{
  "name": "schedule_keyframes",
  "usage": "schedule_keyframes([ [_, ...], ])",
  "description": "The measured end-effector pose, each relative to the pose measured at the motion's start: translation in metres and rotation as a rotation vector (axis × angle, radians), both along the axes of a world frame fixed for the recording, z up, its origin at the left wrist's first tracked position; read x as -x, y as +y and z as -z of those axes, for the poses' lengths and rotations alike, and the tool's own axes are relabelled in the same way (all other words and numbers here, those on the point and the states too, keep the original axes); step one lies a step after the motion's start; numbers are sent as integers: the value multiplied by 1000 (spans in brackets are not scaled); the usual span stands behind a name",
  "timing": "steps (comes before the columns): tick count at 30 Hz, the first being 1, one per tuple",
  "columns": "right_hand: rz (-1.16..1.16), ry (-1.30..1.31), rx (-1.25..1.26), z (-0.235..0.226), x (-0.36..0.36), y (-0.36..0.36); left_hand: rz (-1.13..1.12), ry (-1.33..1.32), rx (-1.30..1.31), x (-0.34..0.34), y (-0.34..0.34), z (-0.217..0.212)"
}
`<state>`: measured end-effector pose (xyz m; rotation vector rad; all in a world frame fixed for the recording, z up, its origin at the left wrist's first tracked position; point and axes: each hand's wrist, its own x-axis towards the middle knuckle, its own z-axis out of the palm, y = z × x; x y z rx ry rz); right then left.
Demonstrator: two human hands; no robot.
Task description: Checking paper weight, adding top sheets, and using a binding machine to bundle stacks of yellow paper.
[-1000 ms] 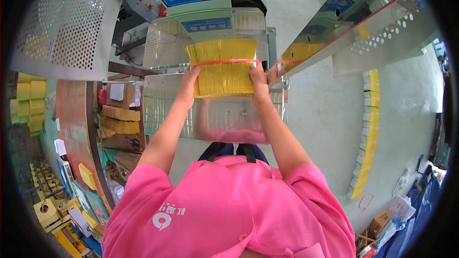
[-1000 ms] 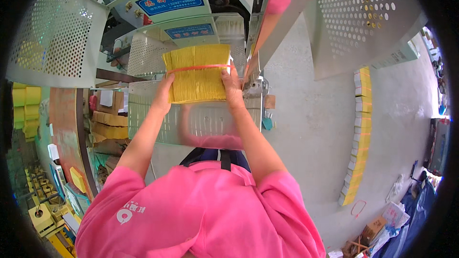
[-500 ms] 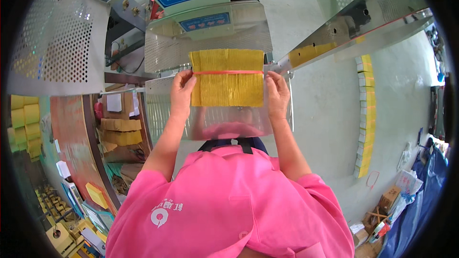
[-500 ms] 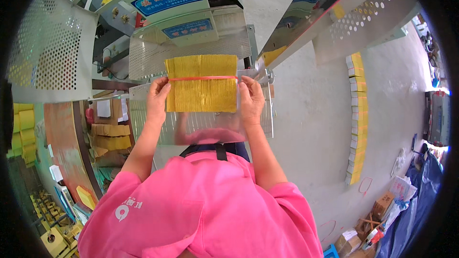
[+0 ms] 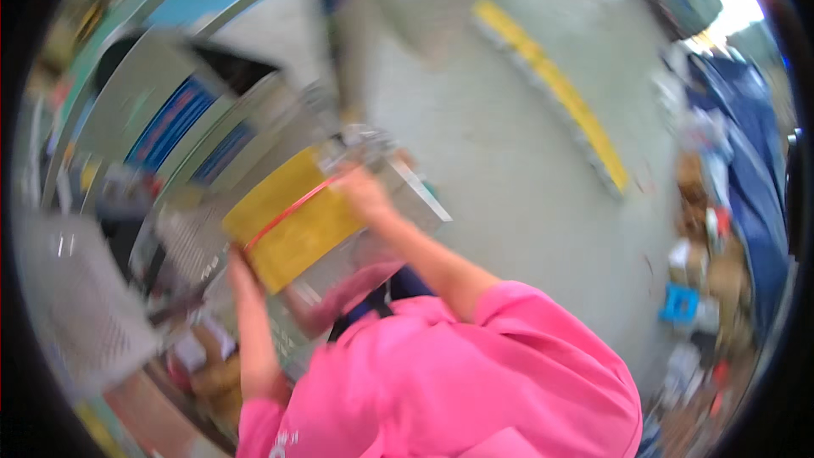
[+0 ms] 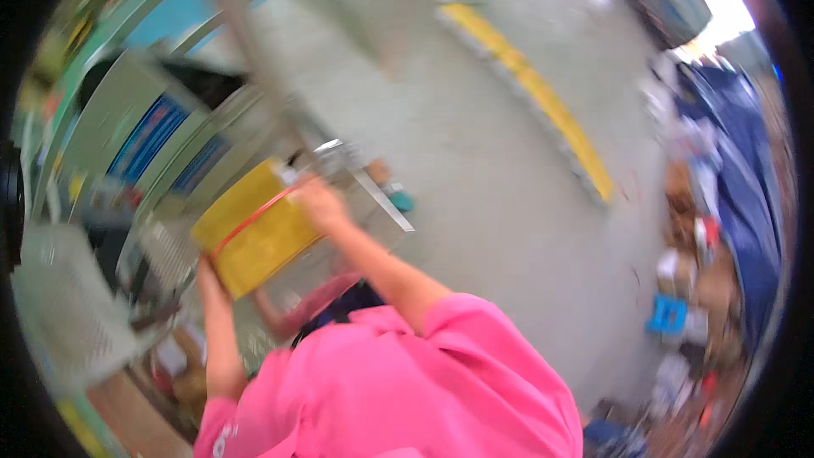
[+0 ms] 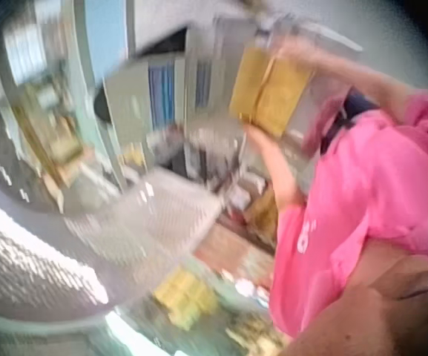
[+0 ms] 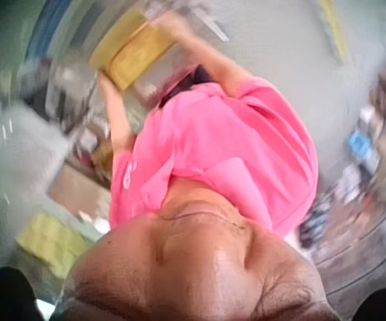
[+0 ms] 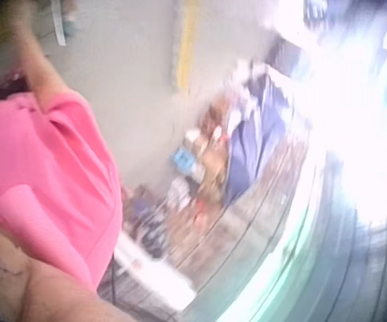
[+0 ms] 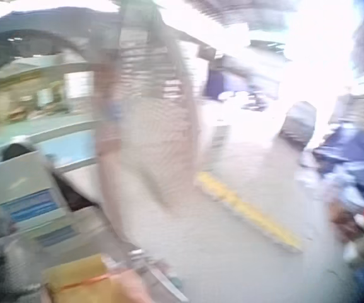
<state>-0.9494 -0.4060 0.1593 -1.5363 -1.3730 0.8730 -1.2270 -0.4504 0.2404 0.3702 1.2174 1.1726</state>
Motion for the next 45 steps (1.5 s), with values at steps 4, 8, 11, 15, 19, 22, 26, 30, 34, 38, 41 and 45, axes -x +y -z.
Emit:
schedule_keyframes([
  [4,-285,-281,147,-11,12,15,7,96,9,4,-5,29],
  [8,-90,222,260,-32,-9,-38,79,196,40,-27,-25,31],
  [11,-87,194,374,-49,-45,-90,114,51,139,-73,-73,1],
  [15,-58,329,355,-64,-117,-158,250,-32,190,-131,-98,9],
  [19,187,778,385,-48,-224,-216,348,42,274,-252,-123,0],
  [22,316,666,181,-55,-320,-252,309,145,352,-367,-132,-50],
  [26,459,1005,257,-102,-418,-286,525,-22,168,-477,-131,-58],
  [30,517,1103,228,-106,-489,-275,602,-29,142,-558,-112,-69],
  [34,533,1041,200,-84,-544,-237,661,-198,116,-627,-67,-70],
  [38,583,1109,234,-86,-619,-176,764,-128,114,-693,2,-61],
  [41,631,1094,152,-93,-676,-120,811,-145,119,-756,69,-47],
  [45,748,1177,154,-109,-722,-78,925,-44,195,-819,127,-57],
])
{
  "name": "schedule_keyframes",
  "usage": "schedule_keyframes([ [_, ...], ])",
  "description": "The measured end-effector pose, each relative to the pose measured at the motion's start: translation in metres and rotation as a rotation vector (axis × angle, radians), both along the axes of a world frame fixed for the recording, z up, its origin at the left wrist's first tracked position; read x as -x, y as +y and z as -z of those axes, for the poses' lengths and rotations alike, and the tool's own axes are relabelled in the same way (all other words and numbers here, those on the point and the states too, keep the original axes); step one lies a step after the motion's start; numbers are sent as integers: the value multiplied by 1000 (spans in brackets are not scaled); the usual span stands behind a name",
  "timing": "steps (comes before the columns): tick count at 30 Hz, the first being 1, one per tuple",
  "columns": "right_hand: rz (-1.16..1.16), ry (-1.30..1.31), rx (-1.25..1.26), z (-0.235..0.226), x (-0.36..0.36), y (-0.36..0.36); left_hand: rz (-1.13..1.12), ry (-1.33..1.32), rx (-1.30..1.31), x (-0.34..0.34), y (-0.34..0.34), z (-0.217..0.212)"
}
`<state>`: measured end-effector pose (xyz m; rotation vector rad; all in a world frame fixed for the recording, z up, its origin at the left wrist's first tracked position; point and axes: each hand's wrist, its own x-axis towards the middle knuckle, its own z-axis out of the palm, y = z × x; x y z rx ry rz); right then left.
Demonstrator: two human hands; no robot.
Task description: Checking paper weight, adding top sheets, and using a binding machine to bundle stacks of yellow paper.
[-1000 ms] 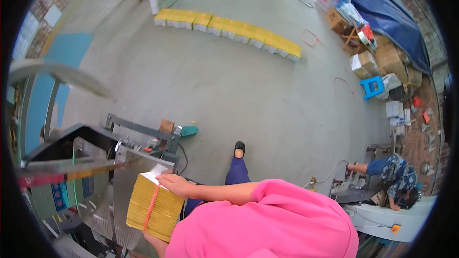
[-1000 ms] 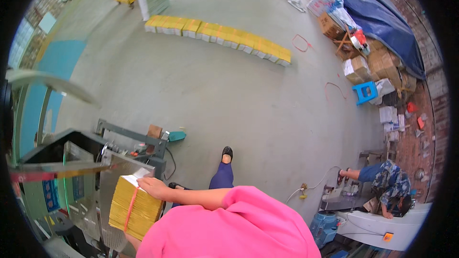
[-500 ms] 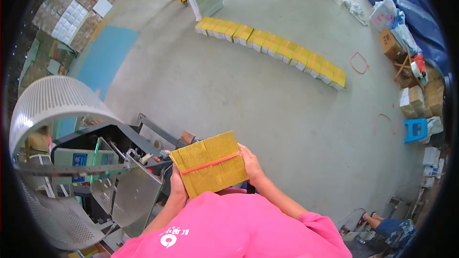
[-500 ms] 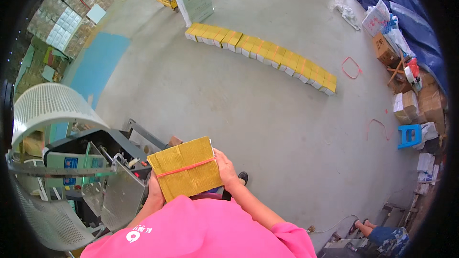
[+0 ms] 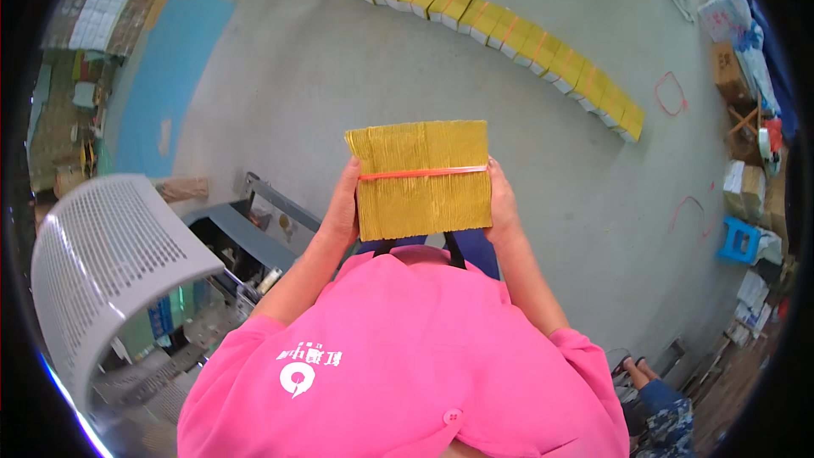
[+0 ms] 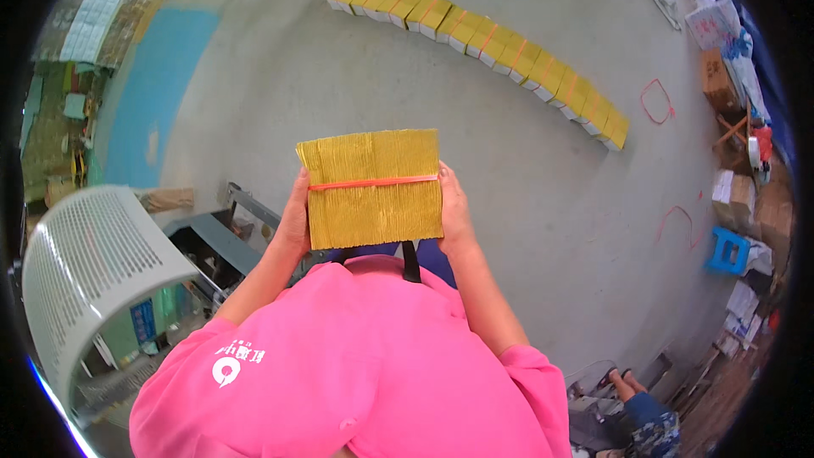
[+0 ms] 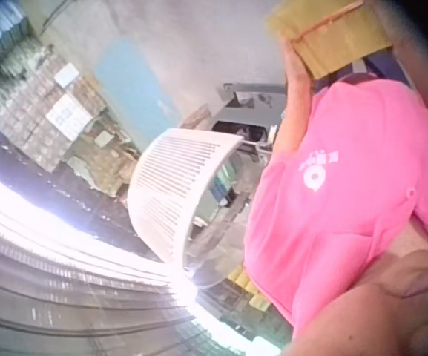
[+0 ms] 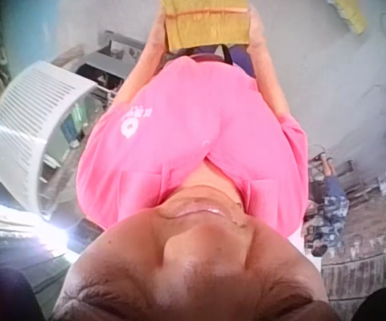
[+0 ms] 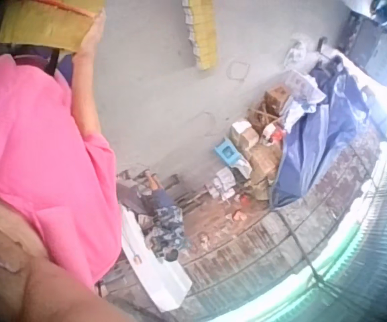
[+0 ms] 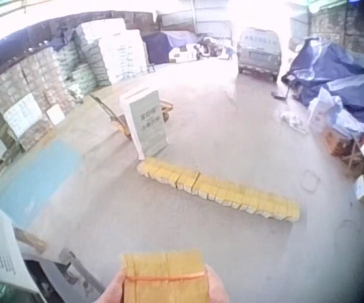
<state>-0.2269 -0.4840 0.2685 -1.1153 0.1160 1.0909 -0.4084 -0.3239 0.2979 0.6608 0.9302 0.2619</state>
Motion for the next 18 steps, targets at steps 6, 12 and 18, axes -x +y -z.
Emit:
schedule_keyframes([
  [6,98,56,-72,24,-49,29,124,-29,19,-76,61,-7],
  [12,80,100,0,56,-120,42,139,57,29,-148,79,33],
  [18,-133,165,107,49,-190,92,51,72,55,-187,103,23],
])
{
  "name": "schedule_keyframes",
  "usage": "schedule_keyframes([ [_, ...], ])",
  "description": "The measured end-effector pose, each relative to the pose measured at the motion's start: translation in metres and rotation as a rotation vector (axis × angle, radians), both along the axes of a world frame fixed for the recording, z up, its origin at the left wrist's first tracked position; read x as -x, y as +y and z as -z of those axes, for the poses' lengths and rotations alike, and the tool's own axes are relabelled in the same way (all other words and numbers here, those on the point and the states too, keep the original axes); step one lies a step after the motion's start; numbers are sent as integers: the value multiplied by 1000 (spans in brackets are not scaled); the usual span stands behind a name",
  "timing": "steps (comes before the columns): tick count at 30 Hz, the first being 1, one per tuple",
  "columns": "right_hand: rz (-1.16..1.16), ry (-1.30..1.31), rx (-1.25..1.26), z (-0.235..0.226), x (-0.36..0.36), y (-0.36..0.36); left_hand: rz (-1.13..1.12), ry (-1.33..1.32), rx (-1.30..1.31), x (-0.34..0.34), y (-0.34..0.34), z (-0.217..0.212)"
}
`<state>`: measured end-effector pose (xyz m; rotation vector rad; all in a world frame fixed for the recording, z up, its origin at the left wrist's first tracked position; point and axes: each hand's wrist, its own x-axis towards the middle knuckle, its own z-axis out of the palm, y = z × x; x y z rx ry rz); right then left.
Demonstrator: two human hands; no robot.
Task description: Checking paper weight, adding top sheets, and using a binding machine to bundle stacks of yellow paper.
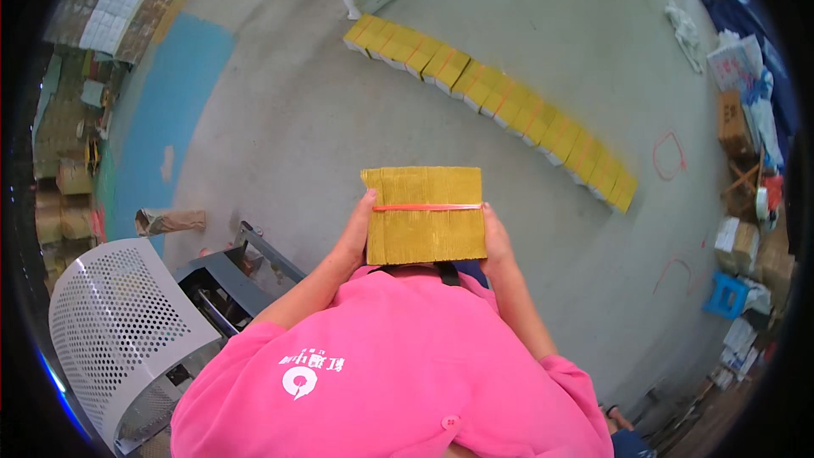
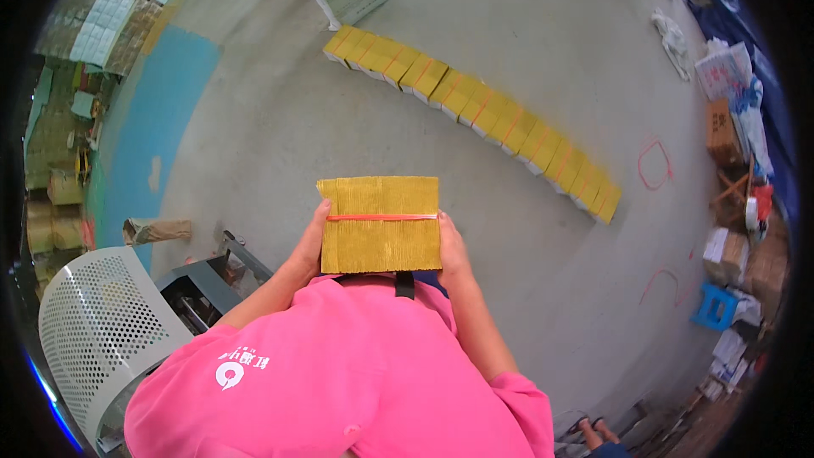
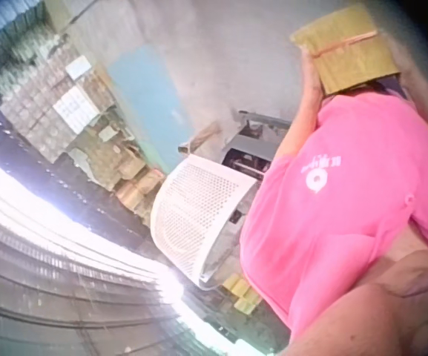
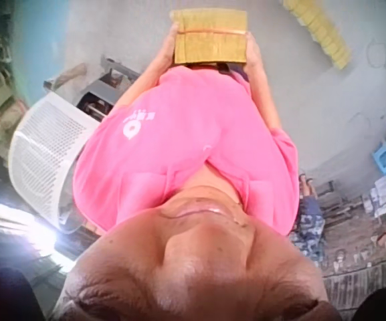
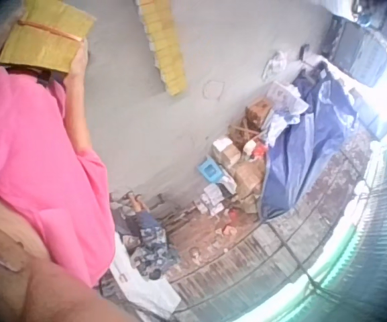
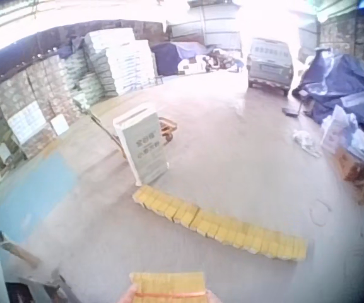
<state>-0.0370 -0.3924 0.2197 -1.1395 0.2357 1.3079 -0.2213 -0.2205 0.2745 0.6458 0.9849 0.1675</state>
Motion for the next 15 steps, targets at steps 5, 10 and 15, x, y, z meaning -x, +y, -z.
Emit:
schedule_keyframes([
  [5,-230,-29,-22,2,-24,78,-113,-3,4,-5,49,-10],
  [10,-448,-79,4,13,-34,188,-230,3,104,11,134,30],
  [15,-635,-139,-14,51,-14,345,-356,5,300,32,250,41],
])
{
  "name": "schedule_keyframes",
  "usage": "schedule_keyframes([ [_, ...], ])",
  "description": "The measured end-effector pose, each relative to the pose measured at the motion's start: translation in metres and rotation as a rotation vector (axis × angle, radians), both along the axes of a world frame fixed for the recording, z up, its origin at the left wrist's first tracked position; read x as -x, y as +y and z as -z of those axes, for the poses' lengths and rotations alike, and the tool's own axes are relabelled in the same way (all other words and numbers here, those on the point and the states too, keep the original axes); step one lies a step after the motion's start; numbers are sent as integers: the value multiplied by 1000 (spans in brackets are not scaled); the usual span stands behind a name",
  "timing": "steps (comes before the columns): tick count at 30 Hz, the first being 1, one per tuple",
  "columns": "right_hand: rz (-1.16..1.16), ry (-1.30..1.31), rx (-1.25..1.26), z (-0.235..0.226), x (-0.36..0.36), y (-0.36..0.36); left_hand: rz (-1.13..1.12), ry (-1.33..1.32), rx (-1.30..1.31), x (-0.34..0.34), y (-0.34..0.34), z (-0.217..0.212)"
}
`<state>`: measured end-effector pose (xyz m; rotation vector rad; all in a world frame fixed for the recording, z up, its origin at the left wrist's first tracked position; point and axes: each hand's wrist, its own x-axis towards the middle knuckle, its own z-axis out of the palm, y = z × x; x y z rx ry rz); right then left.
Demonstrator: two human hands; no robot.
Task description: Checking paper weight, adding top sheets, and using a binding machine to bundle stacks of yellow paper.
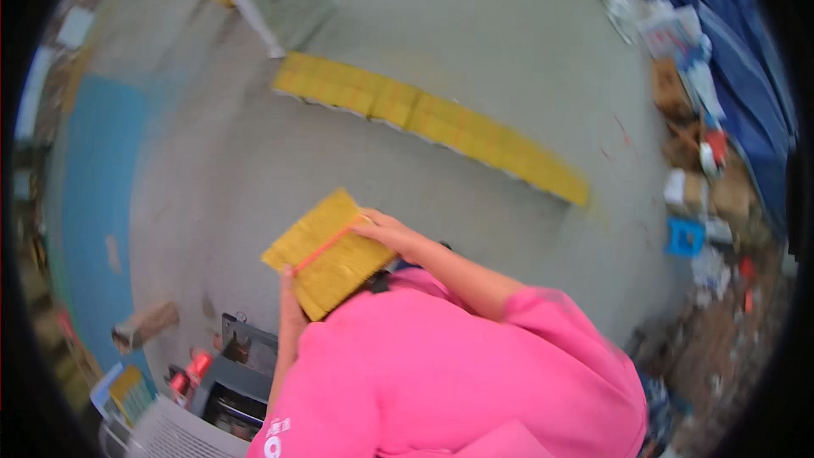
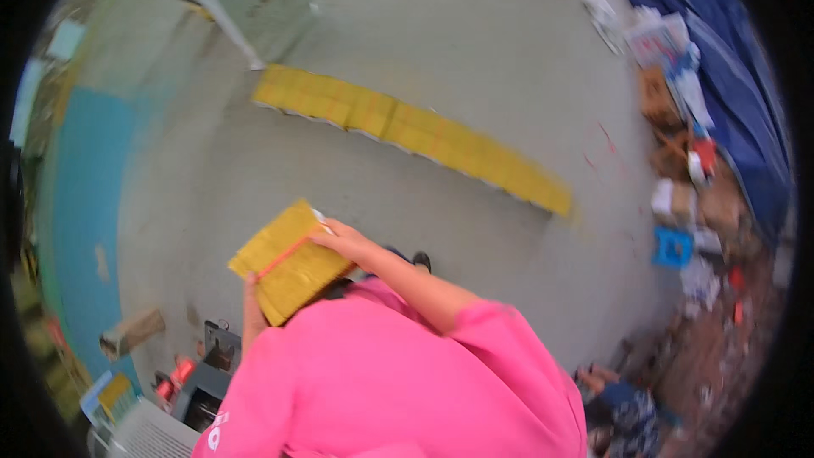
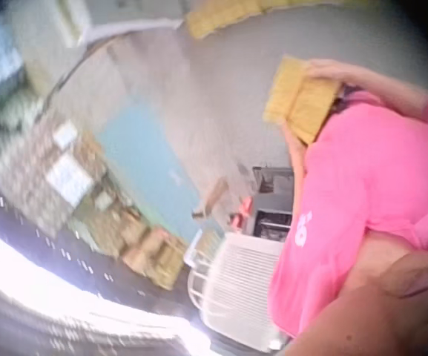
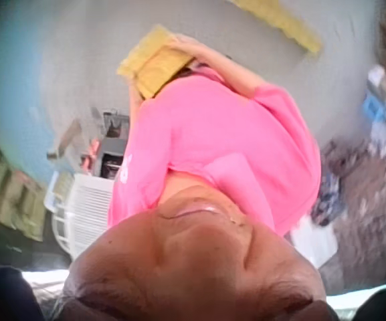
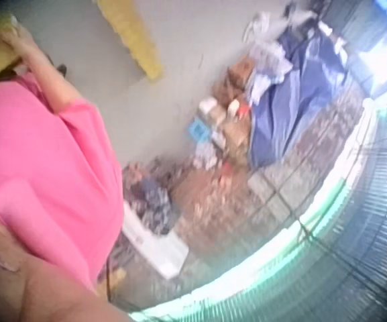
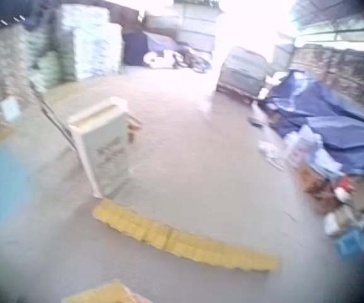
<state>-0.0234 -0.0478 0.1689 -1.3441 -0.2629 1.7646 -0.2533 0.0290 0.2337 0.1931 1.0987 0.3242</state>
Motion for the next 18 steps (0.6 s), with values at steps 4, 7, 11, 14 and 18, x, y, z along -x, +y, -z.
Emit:
schedule_keyframes([
  [4,-26,-49,32,8,-2,99,98,110,-136,2,106,14],
  [7,-26,-64,41,20,-8,167,116,146,-140,-13,176,12],
  [11,-242,-124,8,24,-21,257,-54,206,-209,0,232,29],
  [14,-370,-168,3,49,-57,323,-141,195,-187,-13,277,82],
  [18,-465,-151,-2,99,-65,415,-165,262,-289,-20,329,124],
])
